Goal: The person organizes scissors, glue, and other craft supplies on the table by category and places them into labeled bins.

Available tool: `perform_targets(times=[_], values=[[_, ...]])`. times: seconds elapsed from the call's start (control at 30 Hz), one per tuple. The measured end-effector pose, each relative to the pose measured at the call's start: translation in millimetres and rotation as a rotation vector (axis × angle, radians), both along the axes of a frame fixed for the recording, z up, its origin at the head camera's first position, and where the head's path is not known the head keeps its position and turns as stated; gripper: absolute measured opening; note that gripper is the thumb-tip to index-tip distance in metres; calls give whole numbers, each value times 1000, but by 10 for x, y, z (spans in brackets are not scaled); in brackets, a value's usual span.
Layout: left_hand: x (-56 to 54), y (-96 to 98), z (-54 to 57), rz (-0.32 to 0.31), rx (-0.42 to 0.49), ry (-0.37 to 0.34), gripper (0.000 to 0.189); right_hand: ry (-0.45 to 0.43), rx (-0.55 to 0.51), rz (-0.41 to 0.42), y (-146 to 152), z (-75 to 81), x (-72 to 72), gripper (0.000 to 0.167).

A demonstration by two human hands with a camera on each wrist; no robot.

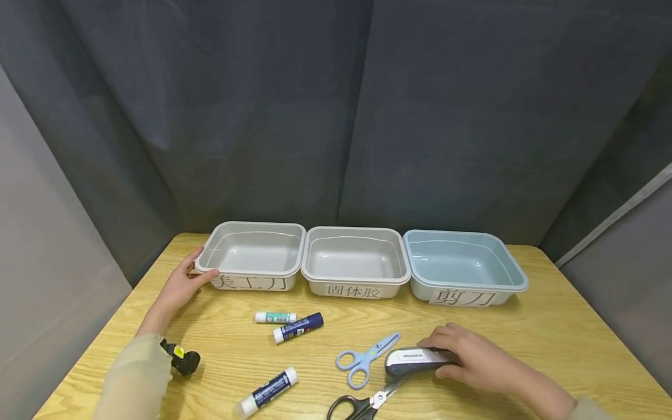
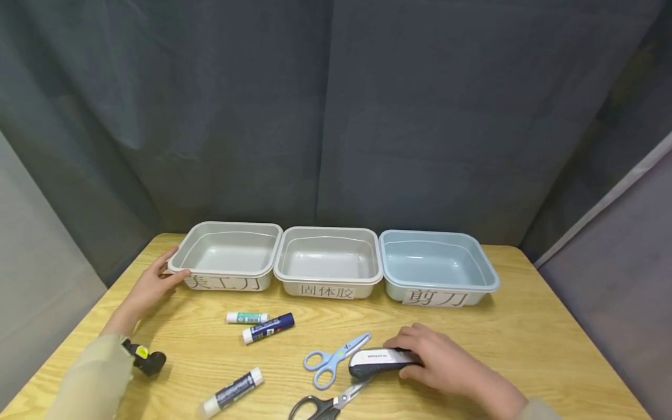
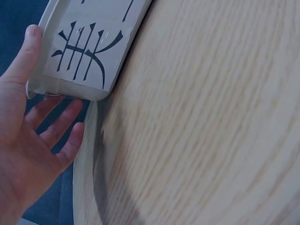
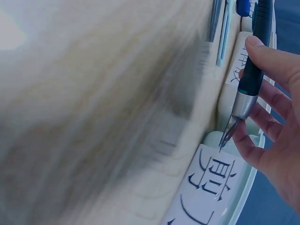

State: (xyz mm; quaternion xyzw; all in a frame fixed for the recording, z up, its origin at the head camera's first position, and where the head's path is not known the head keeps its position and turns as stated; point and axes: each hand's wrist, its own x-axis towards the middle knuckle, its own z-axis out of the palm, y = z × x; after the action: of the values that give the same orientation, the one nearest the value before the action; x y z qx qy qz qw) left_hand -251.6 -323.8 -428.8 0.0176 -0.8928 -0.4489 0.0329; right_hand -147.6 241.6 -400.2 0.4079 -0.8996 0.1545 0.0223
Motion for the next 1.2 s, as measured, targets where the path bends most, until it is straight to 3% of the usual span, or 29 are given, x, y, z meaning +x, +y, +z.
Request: perform_targets(times=[0.27,0.87,1.2], values=[[4,-2,28,-9,6,6,88,132,-16,29,-120,76,-159,44],[-9,7,-5,0,25,16,87,106,-18,19,-446,323,-385,43],[-5,7,-14,5,23,12,89,164,3,72,-691,406,-548,43]])
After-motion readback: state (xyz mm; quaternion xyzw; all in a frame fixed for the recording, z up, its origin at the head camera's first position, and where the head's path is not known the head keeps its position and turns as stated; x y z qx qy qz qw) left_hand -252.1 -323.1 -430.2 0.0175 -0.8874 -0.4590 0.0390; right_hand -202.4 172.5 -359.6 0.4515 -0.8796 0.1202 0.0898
